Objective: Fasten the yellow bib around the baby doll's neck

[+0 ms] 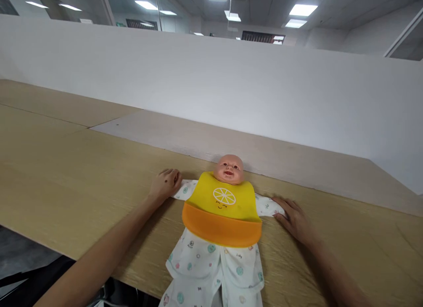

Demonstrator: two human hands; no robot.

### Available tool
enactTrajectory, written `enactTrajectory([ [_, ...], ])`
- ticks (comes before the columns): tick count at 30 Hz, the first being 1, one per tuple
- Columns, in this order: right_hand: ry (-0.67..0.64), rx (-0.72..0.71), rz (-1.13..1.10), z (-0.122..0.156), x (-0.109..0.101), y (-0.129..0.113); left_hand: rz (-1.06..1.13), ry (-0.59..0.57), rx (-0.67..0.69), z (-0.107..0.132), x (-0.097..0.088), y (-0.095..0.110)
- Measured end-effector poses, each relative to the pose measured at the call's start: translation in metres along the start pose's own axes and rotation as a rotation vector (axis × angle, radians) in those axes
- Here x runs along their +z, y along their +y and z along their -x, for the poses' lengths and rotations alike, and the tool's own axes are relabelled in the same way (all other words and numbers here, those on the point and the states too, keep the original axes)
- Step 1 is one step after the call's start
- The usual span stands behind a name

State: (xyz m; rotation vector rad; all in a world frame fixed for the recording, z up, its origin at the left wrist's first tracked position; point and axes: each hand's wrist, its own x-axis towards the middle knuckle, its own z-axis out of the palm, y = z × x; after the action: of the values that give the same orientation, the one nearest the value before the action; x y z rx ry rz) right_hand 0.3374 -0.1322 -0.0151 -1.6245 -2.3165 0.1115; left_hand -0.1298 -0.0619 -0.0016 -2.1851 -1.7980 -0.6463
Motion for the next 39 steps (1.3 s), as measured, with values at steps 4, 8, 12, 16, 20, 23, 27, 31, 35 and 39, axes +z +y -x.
enactTrajectory([
  [4,0.025,-0.014,0.014,-0.003,-0.001,0.008,0.005,0.034,0.011,-0.001,0.003,0.0],
  [8,0.012,-0.026,0.007,-0.006,-0.003,0.015,0.022,0.063,0.008,0.0,0.005,0.001],
  [12,0.003,-0.041,0.013,-0.009,-0.003,0.021,0.035,0.041,0.013,-0.003,0.004,0.003],
  [16,0.045,-0.046,-0.005,-0.01,-0.001,0.021,0.006,0.017,0.021,-0.007,0.002,0.005],
  [20,0.042,0.011,-0.043,-0.009,-0.002,0.017,-0.059,-0.056,-0.004,-0.008,-0.002,0.005],
  [23,0.034,0.055,-0.07,-0.008,-0.005,0.014,-0.054,-0.138,-0.008,-0.009,-0.004,0.002],
  [27,0.043,0.075,-0.104,-0.006,-0.009,0.013,0.041,-0.125,0.019,-0.007,-0.005,-0.003],
  [31,0.071,0.085,-0.193,0.0,-0.007,0.016,0.189,-0.043,0.062,-0.003,-0.007,-0.008],
  [35,0.182,0.267,-0.589,0.004,-0.003,0.026,0.387,0.161,-0.022,0.001,-0.017,-0.006],
  [39,0.431,0.706,-0.788,0.001,-0.005,0.041,0.527,0.281,-0.319,0.001,-0.022,-0.009],
])
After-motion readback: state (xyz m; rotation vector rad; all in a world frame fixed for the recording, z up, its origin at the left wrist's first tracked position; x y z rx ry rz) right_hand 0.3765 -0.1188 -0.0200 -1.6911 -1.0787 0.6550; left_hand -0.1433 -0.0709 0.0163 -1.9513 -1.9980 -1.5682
